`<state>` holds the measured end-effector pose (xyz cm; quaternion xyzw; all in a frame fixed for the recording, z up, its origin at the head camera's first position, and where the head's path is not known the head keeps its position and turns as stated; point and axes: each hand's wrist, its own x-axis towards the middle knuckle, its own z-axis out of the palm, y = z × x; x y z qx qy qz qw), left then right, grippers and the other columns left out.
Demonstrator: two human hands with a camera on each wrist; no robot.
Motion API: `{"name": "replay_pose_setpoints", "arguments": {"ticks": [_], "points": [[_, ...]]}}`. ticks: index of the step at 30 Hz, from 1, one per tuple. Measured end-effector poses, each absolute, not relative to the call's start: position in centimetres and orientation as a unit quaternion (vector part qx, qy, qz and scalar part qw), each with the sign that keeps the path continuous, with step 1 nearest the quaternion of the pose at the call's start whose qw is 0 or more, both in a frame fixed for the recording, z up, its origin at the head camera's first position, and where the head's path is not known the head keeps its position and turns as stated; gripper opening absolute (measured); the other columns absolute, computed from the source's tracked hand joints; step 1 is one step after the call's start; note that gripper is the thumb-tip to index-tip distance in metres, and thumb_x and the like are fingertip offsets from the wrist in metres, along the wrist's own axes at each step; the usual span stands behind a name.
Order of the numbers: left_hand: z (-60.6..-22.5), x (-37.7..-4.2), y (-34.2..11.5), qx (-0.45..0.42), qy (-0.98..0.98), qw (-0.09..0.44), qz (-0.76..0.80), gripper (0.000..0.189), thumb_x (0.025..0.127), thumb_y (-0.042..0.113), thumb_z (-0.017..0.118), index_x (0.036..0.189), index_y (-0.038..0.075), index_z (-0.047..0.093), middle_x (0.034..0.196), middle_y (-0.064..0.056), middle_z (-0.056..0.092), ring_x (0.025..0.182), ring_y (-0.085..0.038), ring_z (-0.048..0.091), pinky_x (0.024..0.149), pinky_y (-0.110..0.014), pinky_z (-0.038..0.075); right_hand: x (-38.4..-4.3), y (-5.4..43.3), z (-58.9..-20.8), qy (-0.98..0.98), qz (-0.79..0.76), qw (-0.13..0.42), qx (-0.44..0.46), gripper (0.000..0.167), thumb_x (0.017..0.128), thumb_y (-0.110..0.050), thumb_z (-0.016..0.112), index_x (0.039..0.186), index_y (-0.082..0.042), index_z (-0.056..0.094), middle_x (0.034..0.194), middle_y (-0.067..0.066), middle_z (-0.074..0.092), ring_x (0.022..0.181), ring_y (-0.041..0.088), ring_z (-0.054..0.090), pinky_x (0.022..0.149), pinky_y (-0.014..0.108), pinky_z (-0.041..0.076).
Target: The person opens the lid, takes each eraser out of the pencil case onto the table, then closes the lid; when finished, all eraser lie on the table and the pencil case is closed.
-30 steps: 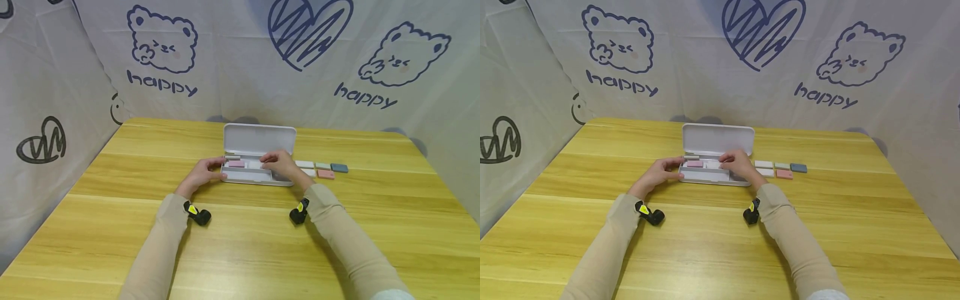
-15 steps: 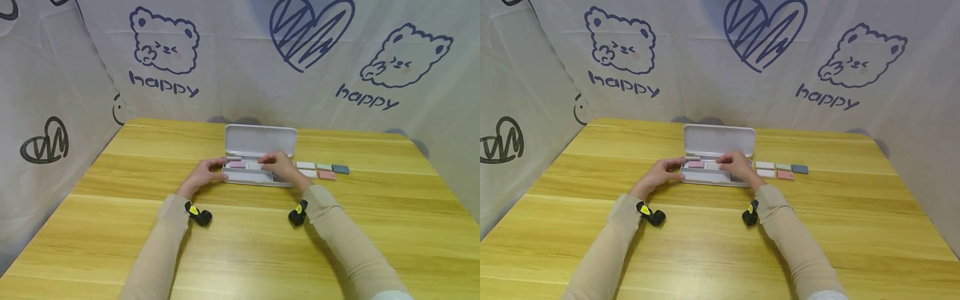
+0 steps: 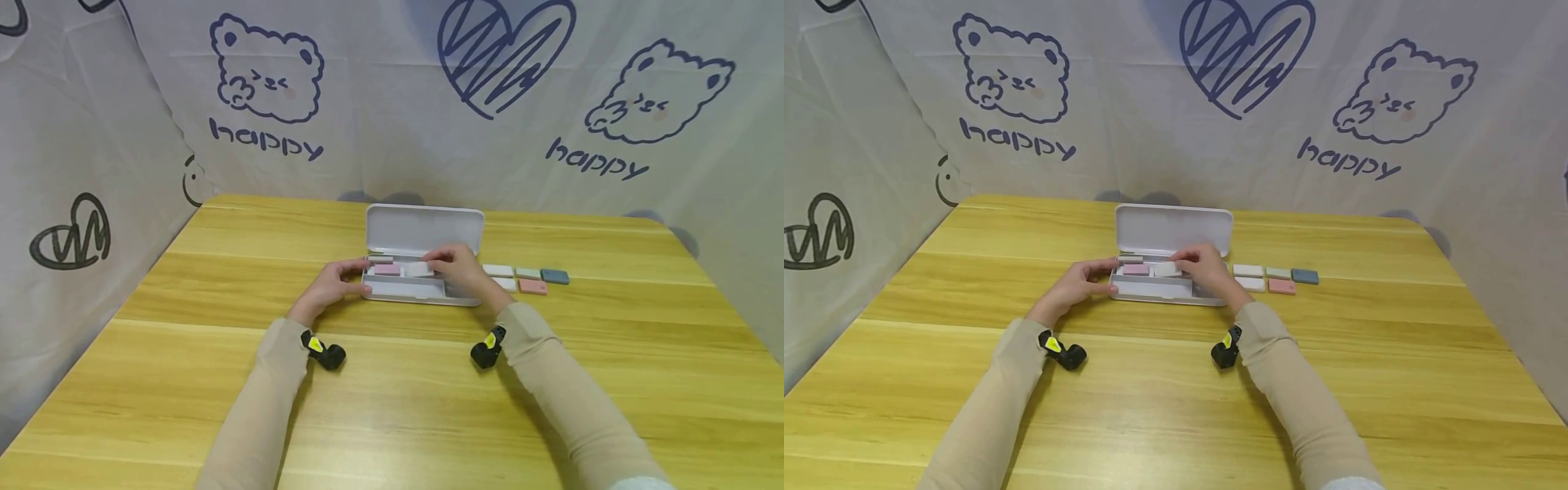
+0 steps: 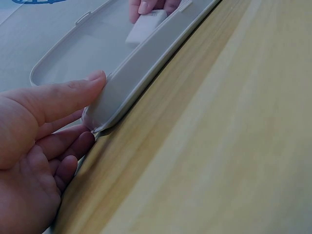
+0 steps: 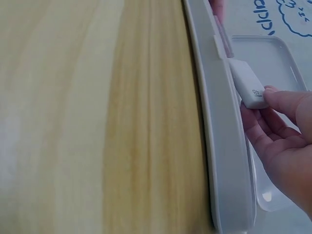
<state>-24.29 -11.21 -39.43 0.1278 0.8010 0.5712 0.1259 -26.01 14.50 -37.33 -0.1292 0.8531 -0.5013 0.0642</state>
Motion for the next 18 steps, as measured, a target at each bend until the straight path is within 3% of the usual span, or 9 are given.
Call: {"name": "replay_pose_setpoints", "arguments": {"ticks": [9, 18], "points": [[-39.4, -24.2, -11.1, 0.132, 0.799, 0.124, 0.574, 0.055, 0.074, 0.002, 0.069, 0.124, -0.003, 0.048, 0.13, -0.017, 0.044, 0.115, -0.028, 0.041, 0.097, -0.037, 0.03, -25.7, 15.2, -37.3, 0.833, -0.537, 0.052, -0.126, 0.018, 0.085, 0.001, 0.056, 0.098, 0.013, 0.061, 0.095, 0.024, 0.061, 0.072, 0.011, 0.056, 0.066, 0.026, 0.05], [-39.5, -24.3, -11.2, 0.134, 0.801, 0.122, 0.57, 0.055, 0.074, 0.003, 0.069, 0.124, -0.003, 0.048, 0.131, -0.017, 0.043, 0.117, -0.028, 0.04, 0.098, -0.036, 0.029, -25.1, 16.5, -36.8, 0.824, -0.549, 0.052, -0.13, 0.018, 0.085, 0.003, 0.055, 0.099, 0.014, 0.06, 0.091, 0.02, 0.062, 0.07, 0.009, 0.054, 0.067, 0.028, 0.05]]}}
